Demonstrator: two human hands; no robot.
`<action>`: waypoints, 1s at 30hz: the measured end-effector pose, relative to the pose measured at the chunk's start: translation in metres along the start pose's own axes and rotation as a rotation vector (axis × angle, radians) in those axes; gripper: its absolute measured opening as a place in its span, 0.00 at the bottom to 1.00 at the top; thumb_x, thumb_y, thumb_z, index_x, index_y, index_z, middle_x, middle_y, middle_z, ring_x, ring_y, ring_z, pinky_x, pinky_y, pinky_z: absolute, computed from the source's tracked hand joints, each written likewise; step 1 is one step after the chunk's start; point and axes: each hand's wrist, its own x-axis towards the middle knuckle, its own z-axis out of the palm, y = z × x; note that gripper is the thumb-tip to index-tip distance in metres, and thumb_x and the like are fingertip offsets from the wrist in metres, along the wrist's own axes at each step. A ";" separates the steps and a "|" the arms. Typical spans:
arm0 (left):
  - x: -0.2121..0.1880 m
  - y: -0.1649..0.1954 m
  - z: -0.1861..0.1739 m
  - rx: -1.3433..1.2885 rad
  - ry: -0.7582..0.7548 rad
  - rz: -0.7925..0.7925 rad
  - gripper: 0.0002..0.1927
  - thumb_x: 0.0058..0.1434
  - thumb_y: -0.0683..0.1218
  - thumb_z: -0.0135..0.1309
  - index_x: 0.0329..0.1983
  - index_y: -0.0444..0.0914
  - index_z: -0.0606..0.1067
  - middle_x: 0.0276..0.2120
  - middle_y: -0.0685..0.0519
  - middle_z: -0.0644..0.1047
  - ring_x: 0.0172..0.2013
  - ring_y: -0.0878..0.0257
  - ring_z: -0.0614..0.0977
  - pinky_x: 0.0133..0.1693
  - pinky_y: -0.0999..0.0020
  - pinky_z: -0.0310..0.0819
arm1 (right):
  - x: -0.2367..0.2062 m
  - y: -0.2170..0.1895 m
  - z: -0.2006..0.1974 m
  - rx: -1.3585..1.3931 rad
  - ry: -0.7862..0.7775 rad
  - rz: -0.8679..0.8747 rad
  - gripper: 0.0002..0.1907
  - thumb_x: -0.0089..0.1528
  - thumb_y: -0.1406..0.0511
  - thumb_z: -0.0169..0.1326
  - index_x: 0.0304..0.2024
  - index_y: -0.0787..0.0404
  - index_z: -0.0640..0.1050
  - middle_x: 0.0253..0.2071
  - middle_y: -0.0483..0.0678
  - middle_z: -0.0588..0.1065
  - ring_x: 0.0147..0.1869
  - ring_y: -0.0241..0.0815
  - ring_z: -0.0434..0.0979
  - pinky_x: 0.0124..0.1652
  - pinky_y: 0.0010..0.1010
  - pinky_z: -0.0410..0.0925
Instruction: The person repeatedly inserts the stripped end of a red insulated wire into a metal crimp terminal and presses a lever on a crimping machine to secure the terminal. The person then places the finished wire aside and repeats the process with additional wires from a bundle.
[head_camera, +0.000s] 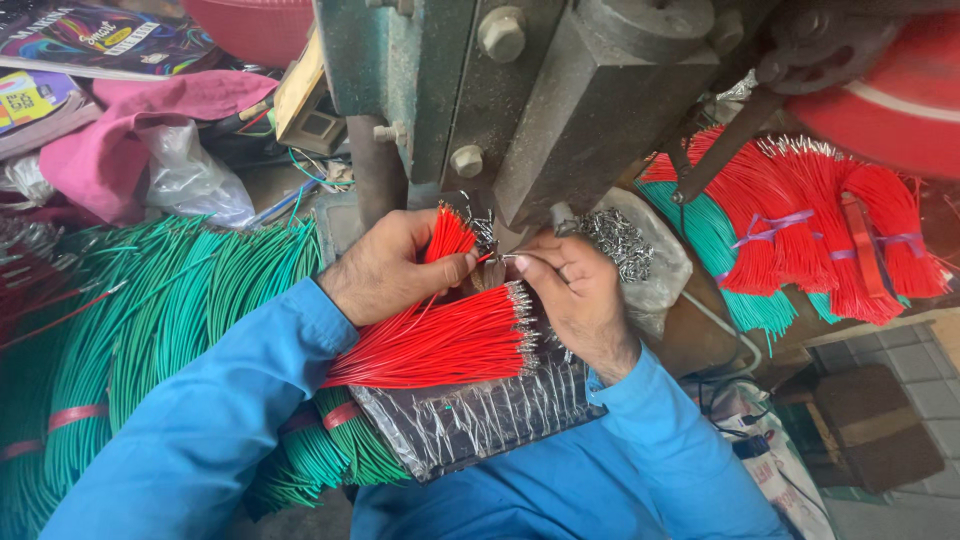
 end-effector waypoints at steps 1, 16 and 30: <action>0.000 0.001 -0.001 0.003 0.000 -0.010 0.09 0.66 0.46 0.56 0.41 0.35 0.78 0.27 0.59 0.77 0.29 0.74 0.75 0.32 0.72 0.74 | 0.002 0.002 0.000 0.015 0.004 0.008 0.05 0.68 0.74 0.53 0.46 0.72 0.76 0.42 0.53 0.82 0.46 0.35 0.82 0.48 0.25 0.74; 0.001 0.000 0.002 -0.018 -0.030 -0.013 0.09 0.66 0.46 0.55 0.39 0.34 0.78 0.27 0.58 0.79 0.30 0.73 0.76 0.33 0.73 0.75 | 0.008 0.014 -0.007 -0.199 0.003 -0.026 0.06 0.66 0.70 0.61 0.39 0.69 0.82 0.34 0.46 0.80 0.38 0.29 0.77 0.39 0.21 0.71; -0.001 0.000 0.004 0.066 -0.077 0.091 0.12 0.60 0.43 0.62 0.44 0.35 0.74 0.35 0.57 0.78 0.39 0.72 0.77 0.43 0.73 0.76 | -0.016 -0.033 -0.042 -0.275 -0.112 0.145 0.09 0.63 0.73 0.57 0.45 0.66 0.83 0.43 0.50 0.82 0.43 0.37 0.82 0.42 0.27 0.75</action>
